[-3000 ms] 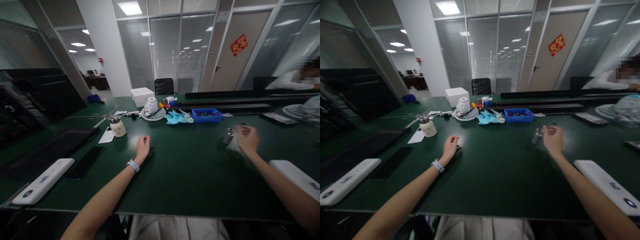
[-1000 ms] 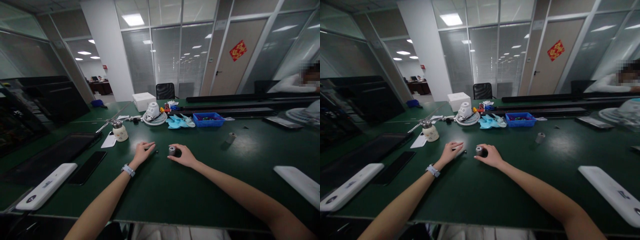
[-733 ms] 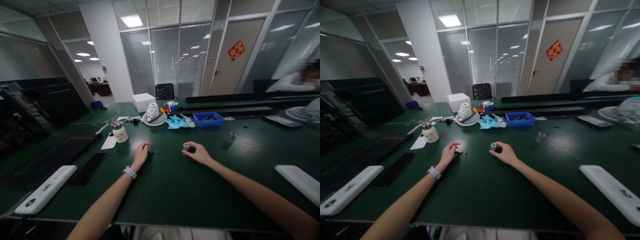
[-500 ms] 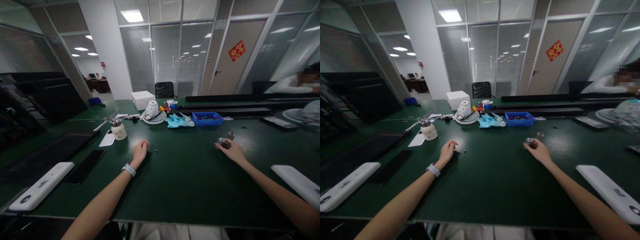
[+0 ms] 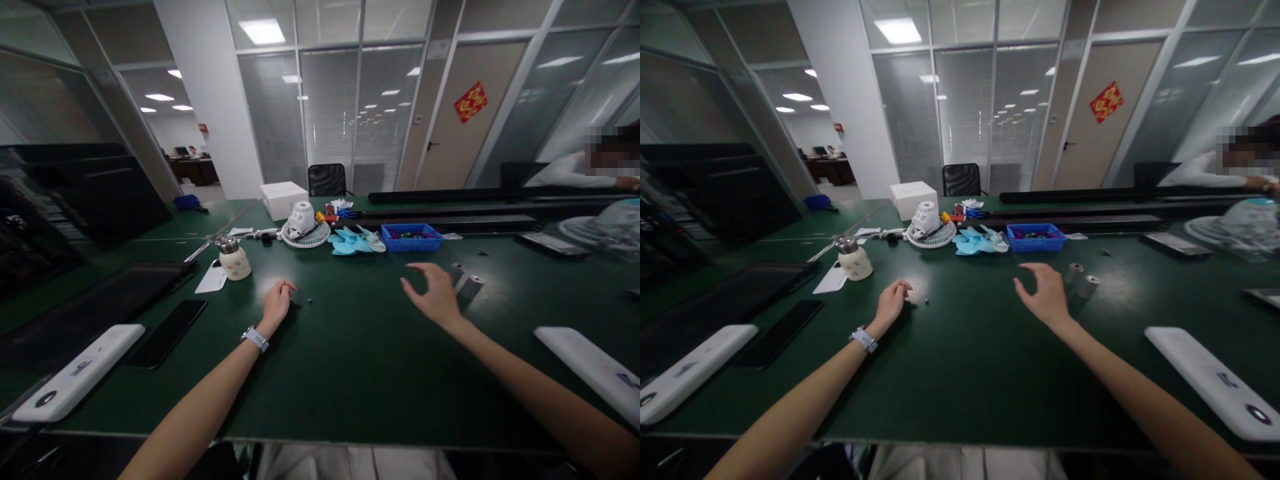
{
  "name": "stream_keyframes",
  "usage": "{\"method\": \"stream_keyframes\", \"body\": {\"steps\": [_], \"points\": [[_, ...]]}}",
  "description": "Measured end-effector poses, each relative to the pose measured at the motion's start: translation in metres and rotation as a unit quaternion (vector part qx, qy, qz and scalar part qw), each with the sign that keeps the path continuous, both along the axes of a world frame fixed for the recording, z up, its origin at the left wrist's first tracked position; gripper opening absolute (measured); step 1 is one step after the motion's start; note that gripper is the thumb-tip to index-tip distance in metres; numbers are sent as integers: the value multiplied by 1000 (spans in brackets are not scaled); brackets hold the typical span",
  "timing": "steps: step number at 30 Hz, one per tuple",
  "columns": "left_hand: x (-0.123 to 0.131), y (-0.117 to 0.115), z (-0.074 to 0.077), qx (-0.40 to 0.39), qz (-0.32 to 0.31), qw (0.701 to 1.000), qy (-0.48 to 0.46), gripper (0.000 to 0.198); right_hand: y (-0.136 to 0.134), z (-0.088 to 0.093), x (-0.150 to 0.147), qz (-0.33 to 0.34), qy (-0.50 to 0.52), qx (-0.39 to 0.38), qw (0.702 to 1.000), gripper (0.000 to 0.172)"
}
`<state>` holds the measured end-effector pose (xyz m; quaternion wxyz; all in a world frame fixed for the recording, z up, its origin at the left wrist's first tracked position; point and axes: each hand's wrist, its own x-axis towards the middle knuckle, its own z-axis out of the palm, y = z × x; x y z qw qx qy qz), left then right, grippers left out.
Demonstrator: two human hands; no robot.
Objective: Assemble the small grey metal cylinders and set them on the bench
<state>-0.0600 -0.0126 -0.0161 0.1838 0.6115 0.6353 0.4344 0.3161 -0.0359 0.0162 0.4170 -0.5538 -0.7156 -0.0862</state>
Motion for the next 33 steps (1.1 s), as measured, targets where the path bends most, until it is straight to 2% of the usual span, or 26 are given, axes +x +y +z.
{"method": "stream_keyframes", "body": {"steps": [1,3,5,7,9,11,13,15,18,20,23,25,27,30,33], "points": [[0,0,0,0,1,1000,1,29,2,0,-26,77,-8,-60,995,40],[0,0,0,1,2,1000,2,29,12,-5,-76,195,13,-189,962,38],[0,0,1,1,1,1000,4,29,25,-13,-120,264,26,-280,923,43],[0,0,1,4,-4,1000,9,30,38,-21,-153,280,18,-308,909,47],[-1,0,1,6,-12,1000,11,30,47,-28,-176,265,-3,-293,919,45],[-1,1,0,5,-19,1000,9,30,50,-33,-187,247,-21,-267,931,39],[-1,1,0,2,-22,1000,9,31,47,-35,-186,240,-23,-248,938,33],[-1,1,0,0,-22,1000,13,31,41,-33,-170,243,-6,-239,940,31],[0,1,0,-6,-22,1000,16,32,31,-24,-116,218,35,-210,952,32],[0,1,-1,-12,-21,1000,16,32,25,-14,-65,151,57,-163,973,35],[0,2,-1,-18,-19,1000,16,31,18,3,15,-24,65,-82,994,36],[1,2,-1,-18,-17,1000,16,31,14,11,59,-159,68,-58,983,36],[1,1,0,-20,-16,1000,16,32,10,16,92,-260,66,-87,959,36],[1,0,1,-25,-18,999,13,32,6,19,120,-334,57,-185,922,36],[1,0,1,-27,-16,999,9,31,5,22,128,-368,55,-243,896,39]]}}
